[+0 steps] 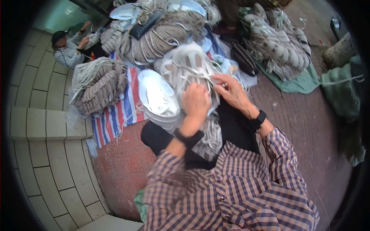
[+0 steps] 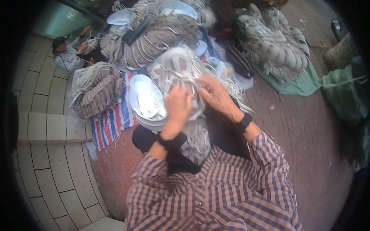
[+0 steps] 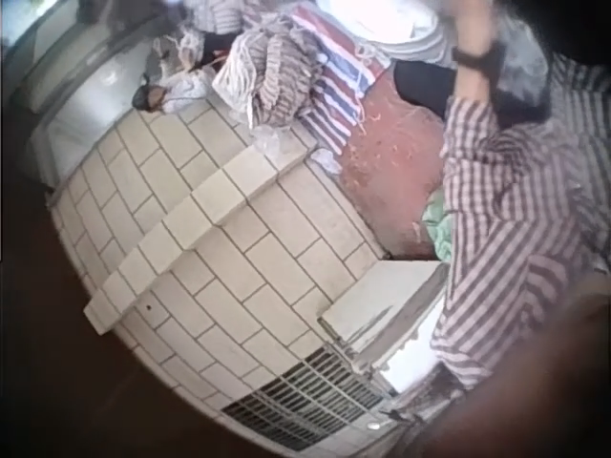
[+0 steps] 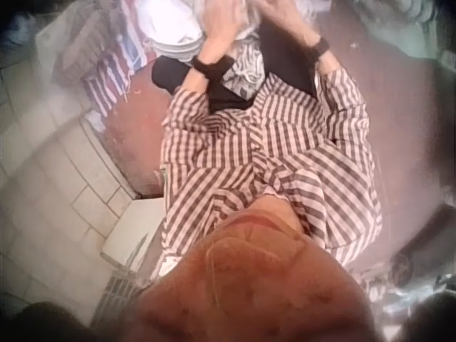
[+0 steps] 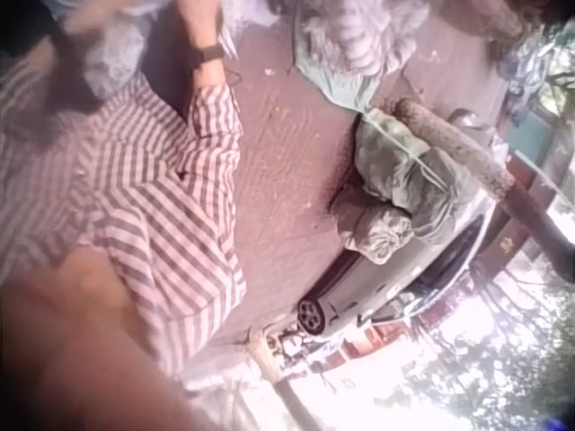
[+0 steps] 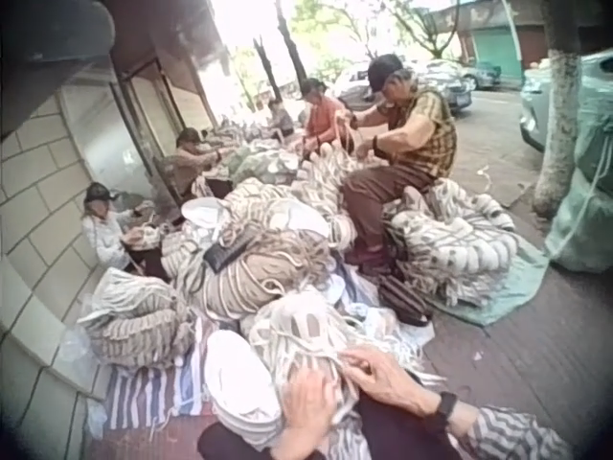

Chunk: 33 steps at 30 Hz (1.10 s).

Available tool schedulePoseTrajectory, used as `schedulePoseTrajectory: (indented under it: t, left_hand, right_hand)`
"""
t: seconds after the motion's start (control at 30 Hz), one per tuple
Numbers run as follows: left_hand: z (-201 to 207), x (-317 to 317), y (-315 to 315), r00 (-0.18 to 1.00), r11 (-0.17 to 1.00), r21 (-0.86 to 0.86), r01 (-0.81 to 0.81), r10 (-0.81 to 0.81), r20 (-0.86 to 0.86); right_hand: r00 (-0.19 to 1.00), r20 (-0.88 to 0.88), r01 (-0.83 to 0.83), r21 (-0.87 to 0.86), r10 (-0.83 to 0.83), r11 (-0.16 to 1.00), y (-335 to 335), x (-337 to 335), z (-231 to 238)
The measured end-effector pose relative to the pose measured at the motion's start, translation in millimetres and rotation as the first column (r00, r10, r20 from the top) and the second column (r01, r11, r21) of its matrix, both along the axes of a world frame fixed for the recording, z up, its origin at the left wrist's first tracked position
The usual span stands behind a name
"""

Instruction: Lace a white and grey sneaker by threading laces through eyelets.

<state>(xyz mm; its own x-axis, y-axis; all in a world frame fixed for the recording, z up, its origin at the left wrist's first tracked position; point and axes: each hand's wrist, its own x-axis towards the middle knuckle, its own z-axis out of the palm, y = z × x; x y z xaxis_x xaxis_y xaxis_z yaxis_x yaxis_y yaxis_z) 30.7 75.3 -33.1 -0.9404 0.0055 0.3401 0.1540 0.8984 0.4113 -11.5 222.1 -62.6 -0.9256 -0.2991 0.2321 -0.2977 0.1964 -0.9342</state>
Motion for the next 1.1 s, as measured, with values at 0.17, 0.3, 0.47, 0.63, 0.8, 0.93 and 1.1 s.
schedulePoseTrajectory:
  t: [0.17,0.3,0.47,0.63,0.8,0.93,1.1]
  left_hand:
    - [44,62,-12,0.915,0.889,0.456,0.042,-0.217,0.339]
    - [51,40,-18,0.947,0.835,0.549,0.031,-0.201,0.251]
    - [25,-10,-40,0.955,0.905,-0.394,0.159,-0.242,-0.171]
    - [19,-22,-52,0.892,0.894,-0.258,0.366,-0.416,-0.177]
    - [20,13,-24,0.941,0.508,0.861,-0.003,-0.290,0.174]
    - [14,11,-18,0.939,0.233,0.956,-0.178,-0.251,0.236]
    - [-2,14,-13,0.952,0.156,0.961,-0.227,-0.172,0.252]
  right_hand:
    - [0.984,-0.167,-0.049,0.052,0.057,0.997,15,27,30]
    - [0.897,-0.335,-0.266,0.117,0.290,0.957,3,29,31]
    - [0.992,0.087,-0.070,-0.242,0.093,0.968,-9,28,25]
    - [0.973,0.221,-0.001,-0.278,0.065,0.961,-12,28,28]
    - [0.962,0.273,0.084,-0.324,0.007,0.942,-18,21,28]
    - [0.993,-0.010,0.112,-0.136,-0.114,0.984,-31,23,27]
    - [0.990,0.016,0.141,0.009,-0.141,0.990,-34,33,38]
